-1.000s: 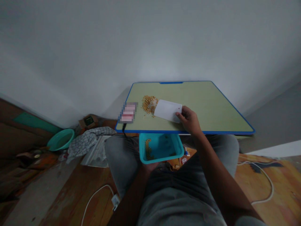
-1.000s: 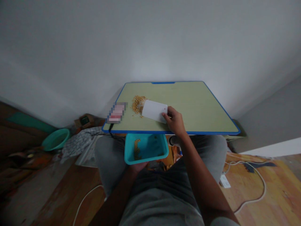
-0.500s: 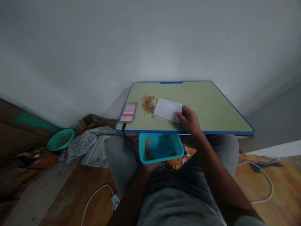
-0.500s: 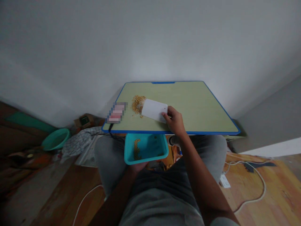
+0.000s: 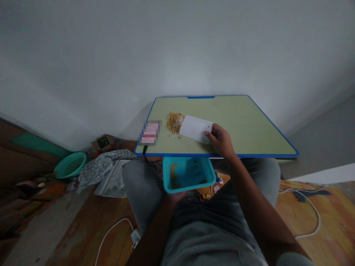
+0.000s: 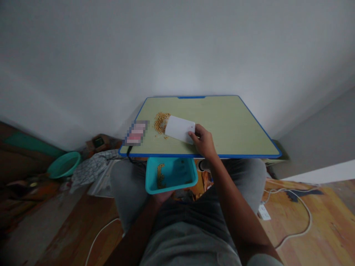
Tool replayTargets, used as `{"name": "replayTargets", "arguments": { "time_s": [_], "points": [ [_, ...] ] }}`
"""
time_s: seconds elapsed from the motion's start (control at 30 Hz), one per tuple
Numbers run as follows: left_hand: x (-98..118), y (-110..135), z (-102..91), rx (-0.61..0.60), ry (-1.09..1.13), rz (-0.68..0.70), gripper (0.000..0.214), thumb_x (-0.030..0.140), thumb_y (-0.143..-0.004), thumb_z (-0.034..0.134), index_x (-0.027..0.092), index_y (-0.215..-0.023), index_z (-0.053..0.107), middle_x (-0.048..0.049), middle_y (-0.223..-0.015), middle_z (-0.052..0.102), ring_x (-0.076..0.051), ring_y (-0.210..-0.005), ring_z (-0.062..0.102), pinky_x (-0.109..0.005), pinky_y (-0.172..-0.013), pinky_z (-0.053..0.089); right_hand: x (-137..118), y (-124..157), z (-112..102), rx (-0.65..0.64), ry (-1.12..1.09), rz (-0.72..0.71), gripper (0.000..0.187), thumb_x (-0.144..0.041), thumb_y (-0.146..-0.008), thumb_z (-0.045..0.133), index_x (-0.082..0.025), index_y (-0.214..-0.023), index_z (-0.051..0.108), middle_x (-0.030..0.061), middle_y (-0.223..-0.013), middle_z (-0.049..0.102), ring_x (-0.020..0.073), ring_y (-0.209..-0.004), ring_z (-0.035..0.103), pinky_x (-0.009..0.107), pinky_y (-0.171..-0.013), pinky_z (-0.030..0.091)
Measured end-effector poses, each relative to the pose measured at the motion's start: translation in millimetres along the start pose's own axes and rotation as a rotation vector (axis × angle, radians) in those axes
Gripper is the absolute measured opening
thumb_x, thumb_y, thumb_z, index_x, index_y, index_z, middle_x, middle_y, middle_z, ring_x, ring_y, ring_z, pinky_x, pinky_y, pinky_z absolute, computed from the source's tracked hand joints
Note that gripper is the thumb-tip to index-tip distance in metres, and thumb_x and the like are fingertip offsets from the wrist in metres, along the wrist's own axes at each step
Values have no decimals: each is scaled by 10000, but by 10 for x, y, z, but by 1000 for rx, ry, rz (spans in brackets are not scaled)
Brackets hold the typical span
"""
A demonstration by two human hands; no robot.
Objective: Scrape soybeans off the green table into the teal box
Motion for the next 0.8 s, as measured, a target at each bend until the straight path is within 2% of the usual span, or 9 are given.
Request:
{"name": "replayTargets", "arguments": {
  "time_s": [0.07,0.13,0.27,0.37,0.57,0.7,0.8],
  "points": [
    [28,54,65,-37,-24,-5,636,628,-1082,294,244,-1259,768,-30,-1467,769,-392,-1605,450,-568,-1317,359,5,-9,14,-7,-1,2,293,-473,-926,679,-203,-1040,685,45,-892,699,207,-817,649,317,-716,497],
    [61,109,113,-25,-14,-6,654,611,-1084,295,212,-1372,726,-46,-1531,729,-419,-1631,402,-577,-1330,336,1,-15,20,-10,11,1,300,-472,-924,684,-201,-1054,691,45,-894,703,208,-819,651,315,-713,497],
    [104,164,169,29,-8,14,808,606,-1081,295,88,-1693,395,-141,-1647,614,-452,-1640,374,-607,-1332,324,-6,-25,31,-21,22,-2,259,-440,-920,677,-197,-1010,683,48,-888,698,203,-792,644,315,-701,490],
    [96,146,194,14,-84,36,852,598,-1083,257,61,-1745,257,-157,-1637,618,-455,-1625,402,-628,-1316,338,-6,-30,41,-33,11,-4,242,-428,-910,680,-200,-989,677,53,-905,712,208,-805,655,324,-726,505],
    [72,89,104,81,-107,110,875,620,-1079,217,47,-1739,270,-166,-1618,636,-457,-1582,471,-621,-1263,414,-24,-28,51,-45,15,-12,252,-438,-904,700,-201,-988,687,44,-875,716,206,-794,649,309,-704,501],
    [40,56,112,51,-96,78,843,604,-1078,199,78,-1721,342,-148,-1542,704,-480,-1562,487,-686,-1251,380,-33,-28,55,-51,16,-14,256,-436,-902,707,-199,-998,697,44,-872,719,208,-796,646,310,-700,507],
    [20,38,95,68,-33,48,864,614,-1068,219,60,-1720,337,-157,-1560,687,-483,-1580,458,-669,-1267,360,-38,-26,58,-57,11,-19,260,-434,-905,709,-197,-1013,704,51,-895,730,216,-818,660,319,-725,520]
  ]
}}
Point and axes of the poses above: each hand's wrist, its own y-axis away from the middle knuckle, its own z-axis out of the palm, x = y × z, the point moved 8 cm from there along -y, towards the middle knuckle
